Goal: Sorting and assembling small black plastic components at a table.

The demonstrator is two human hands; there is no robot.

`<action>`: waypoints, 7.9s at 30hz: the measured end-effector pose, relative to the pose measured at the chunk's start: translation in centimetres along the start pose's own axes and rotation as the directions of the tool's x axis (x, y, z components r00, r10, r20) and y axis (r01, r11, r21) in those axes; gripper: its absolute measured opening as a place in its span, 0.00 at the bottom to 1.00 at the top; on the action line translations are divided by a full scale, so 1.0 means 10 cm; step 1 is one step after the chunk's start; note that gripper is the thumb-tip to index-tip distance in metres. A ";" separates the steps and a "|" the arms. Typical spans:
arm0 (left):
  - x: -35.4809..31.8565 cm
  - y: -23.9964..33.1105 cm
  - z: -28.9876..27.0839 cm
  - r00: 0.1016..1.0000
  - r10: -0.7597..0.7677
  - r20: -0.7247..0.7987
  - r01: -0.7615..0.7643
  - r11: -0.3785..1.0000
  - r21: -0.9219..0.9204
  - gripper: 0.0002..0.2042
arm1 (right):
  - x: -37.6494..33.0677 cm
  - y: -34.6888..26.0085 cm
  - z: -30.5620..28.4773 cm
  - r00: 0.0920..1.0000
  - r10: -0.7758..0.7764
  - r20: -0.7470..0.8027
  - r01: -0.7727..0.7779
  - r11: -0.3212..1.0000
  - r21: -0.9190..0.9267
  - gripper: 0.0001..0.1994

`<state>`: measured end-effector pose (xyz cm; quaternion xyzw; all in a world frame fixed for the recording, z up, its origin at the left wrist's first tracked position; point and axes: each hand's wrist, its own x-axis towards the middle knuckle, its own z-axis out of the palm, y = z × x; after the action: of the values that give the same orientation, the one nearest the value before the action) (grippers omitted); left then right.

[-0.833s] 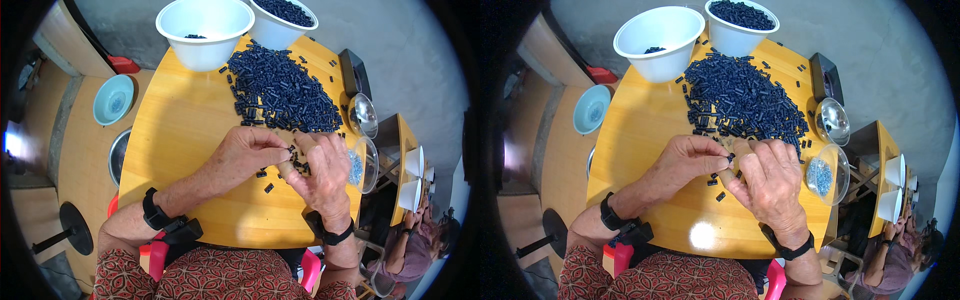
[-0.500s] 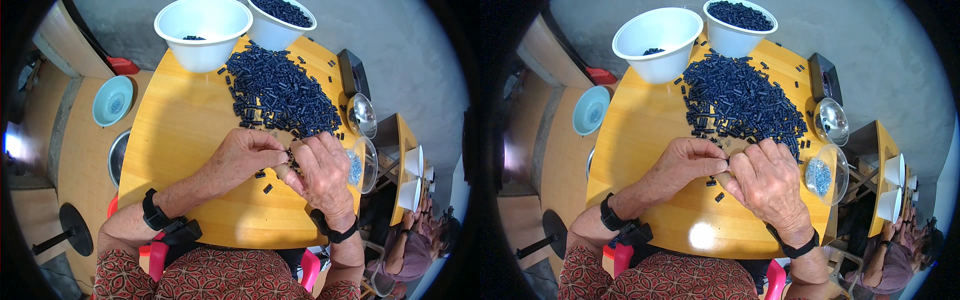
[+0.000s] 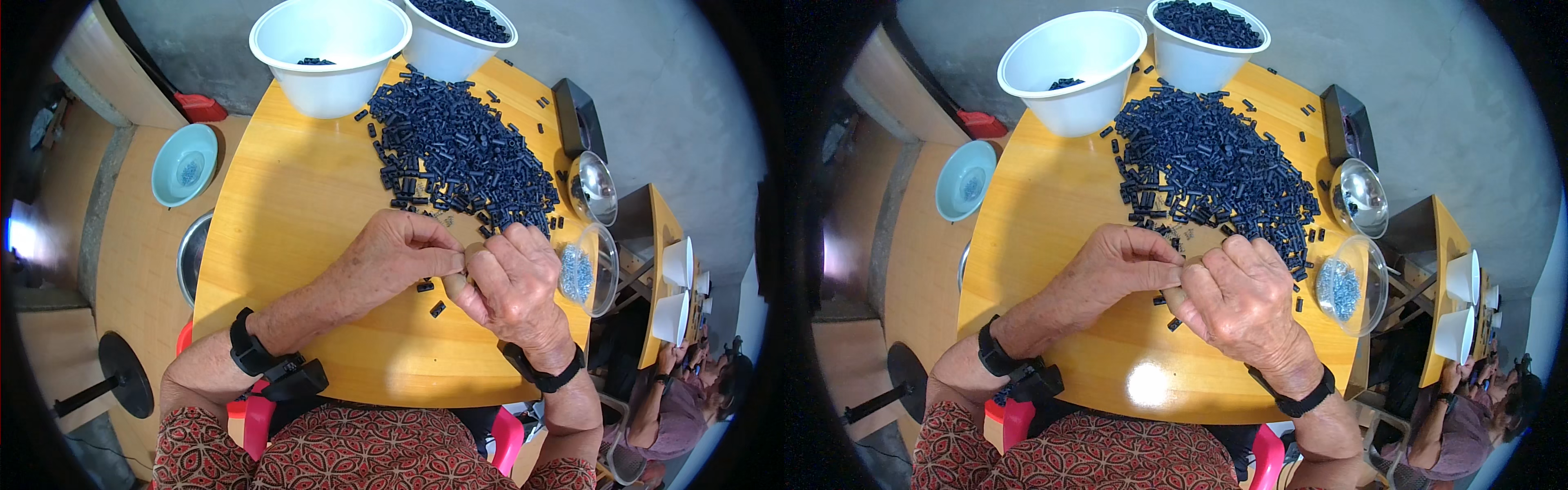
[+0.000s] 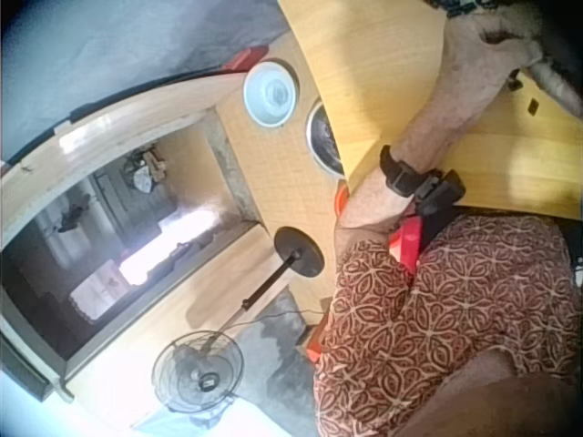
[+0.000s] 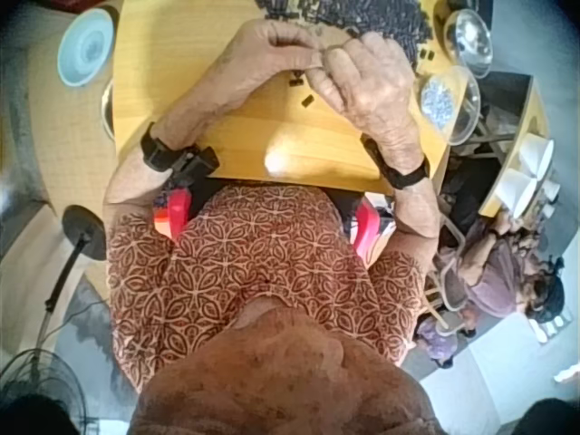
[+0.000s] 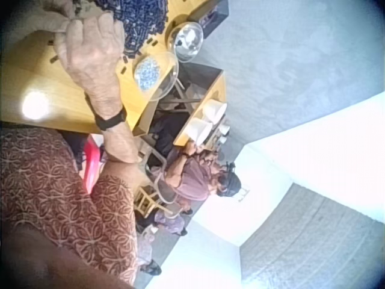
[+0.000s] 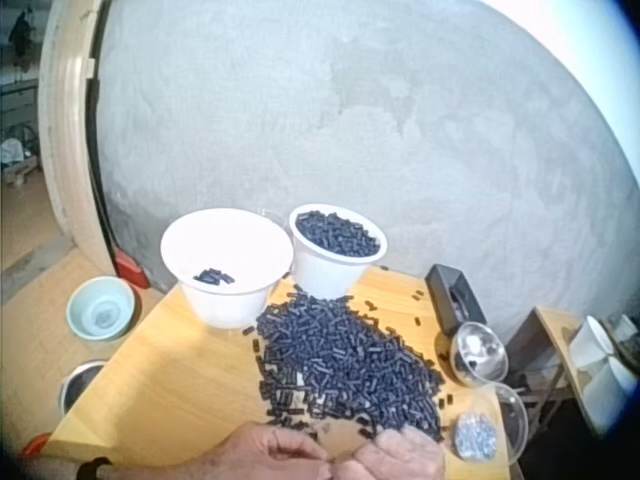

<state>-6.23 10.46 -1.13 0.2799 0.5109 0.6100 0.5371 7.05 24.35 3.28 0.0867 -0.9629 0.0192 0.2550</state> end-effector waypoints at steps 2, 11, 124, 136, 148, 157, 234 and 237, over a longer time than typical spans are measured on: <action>0.00 0.01 0.00 1.000 -0.024 -0.006 0.025 0.998 0.059 0.06 | -0.02 0.00 0.00 1.000 0.003 0.005 -0.003 1.000 0.011 0.10; -0.12 0.20 0.04 0.982 0.154 -0.109 -0.147 0.987 0.064 0.07 | 0.08 -0.09 -0.18 0.984 0.173 0.038 -0.174 0.985 0.016 0.17; 0.14 -0.16 0.30 0.981 0.181 0.067 -0.178 0.983 -0.055 0.09 | -0.64 -0.31 -0.24 0.800 0.600 0.014 -0.556 0.732 0.392 0.13; 0.07 -0.10 0.31 0.990 0.024 0.136 0.002 0.982 -0.187 0.16 | -0.46 -0.28 -0.18 0.872 0.485 -0.062 -0.441 0.835 0.331 0.15; 0.08 -0.16 0.31 0.990 0.026 0.139 0.011 0.967 -0.254 0.17 | -0.42 -0.27 -0.19 0.908 0.407 -0.100 -0.363 0.883 0.298 0.16; 0.01 -0.18 0.23 0.993 -0.027 0.115 0.066 0.934 -0.352 0.15 | -0.33 -0.27 -0.16 0.921 0.380 -0.085 -0.336 0.885 0.323 0.15; 0.07 0.00 -0.18 0.931 0.222 -0.290 -0.225 0.974 0.021 0.07 | 0.03 0.13 0.34 0.912 0.351 0.214 -0.394 0.895 0.208 0.09; 0.07 0.00 -0.18 0.932 0.218 -0.289 -0.216 0.976 0.038 0.07 | 0.03 0.15 0.37 0.919 0.330 0.216 -0.375 0.899 0.224 0.09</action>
<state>-8.02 10.50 -1.82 0.2432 0.5521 0.6987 0.3845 4.74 25.46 0.24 -0.0555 -0.9699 0.1843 0.1489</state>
